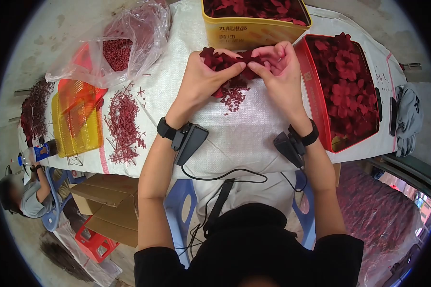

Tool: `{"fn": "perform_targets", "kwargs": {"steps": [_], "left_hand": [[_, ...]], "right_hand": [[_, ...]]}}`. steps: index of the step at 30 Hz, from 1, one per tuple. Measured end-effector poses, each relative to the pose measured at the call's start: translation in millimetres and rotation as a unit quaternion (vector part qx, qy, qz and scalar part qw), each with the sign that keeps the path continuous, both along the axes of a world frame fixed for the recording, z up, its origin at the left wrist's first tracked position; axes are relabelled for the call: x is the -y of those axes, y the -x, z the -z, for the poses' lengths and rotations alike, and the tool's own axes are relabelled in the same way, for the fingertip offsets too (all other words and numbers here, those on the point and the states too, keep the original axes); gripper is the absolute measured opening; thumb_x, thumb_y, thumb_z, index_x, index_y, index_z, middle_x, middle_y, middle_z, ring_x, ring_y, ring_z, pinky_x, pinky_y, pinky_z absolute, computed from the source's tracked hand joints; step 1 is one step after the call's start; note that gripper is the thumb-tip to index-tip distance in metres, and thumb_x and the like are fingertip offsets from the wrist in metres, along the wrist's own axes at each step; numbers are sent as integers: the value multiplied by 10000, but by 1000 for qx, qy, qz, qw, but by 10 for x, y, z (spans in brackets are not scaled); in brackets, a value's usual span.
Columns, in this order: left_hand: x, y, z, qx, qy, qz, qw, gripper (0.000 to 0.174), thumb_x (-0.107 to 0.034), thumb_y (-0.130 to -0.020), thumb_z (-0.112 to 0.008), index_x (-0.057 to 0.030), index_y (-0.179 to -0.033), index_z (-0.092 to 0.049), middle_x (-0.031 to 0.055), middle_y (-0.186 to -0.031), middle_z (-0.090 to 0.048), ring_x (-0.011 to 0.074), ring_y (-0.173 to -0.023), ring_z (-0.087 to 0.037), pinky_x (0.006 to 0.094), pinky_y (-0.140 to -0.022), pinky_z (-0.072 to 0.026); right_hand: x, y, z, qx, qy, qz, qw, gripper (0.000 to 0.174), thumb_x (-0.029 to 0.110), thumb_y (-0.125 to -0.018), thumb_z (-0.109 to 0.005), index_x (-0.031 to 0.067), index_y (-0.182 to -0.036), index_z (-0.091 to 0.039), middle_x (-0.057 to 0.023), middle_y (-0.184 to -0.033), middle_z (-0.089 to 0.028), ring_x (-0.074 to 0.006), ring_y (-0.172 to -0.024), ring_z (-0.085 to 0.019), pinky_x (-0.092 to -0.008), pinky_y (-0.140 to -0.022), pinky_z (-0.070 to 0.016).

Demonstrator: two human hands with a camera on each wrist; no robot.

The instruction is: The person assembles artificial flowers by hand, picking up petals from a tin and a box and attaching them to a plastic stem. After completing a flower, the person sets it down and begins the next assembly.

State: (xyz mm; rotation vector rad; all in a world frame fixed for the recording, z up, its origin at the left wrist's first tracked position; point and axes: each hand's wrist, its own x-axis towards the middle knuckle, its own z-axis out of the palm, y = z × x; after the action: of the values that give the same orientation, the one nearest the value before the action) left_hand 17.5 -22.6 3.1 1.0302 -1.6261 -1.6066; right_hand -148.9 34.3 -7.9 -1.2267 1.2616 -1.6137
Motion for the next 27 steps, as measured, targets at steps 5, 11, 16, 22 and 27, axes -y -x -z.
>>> {"fn": "perform_targets", "kwargs": {"steps": [5,11,16,22,27], "left_hand": [[-4,-2,8,-7,7,7,1000,177,-118,-831,-744,15,-931,-684,9,-779,-671,32,-652,-566,186,-555,-443],[38,31,98,-53,-51,-18,997,197,-82,-846,-720,16,-1008,-666,30,-815,-682,45,-633,-579,193,-537,-438],[51,-2,16,-96,-110,7,989,307,-228,-968,-549,26,-1127,-615,63,-871,-681,58,-589,-510,196,-531,-406],[18,33,-52,-131,-133,13,982,414,-325,-1023,-399,6,-1178,-594,77,-866,-670,69,-585,-485,204,-543,-412],[-16,32,6,-103,-95,41,989,395,-318,-1019,-424,9,-1168,-589,70,-823,-666,67,-586,-525,207,-538,-430]], "right_hand": [[18,8,62,-36,9,10,999,402,-88,-783,-677,80,-867,-322,-65,-897,-639,-42,-695,-478,-192,-614,-390],[54,17,81,-27,29,46,998,328,-30,-811,-695,57,-893,-390,-52,-852,-653,-32,-650,-467,-189,-580,-389],[73,157,40,-94,-7,104,990,209,69,-841,-702,25,-927,-517,-44,-883,-630,-56,-654,-499,-217,-552,-391],[-6,119,-164,-348,48,178,919,154,90,-780,-744,40,-868,-628,-49,-847,-596,-135,-696,-577,-270,-587,-444],[-15,2,-139,-290,78,39,953,139,118,-772,-761,44,-869,-695,-62,-875,-622,-192,-783,-631,-283,-707,-495]]}}
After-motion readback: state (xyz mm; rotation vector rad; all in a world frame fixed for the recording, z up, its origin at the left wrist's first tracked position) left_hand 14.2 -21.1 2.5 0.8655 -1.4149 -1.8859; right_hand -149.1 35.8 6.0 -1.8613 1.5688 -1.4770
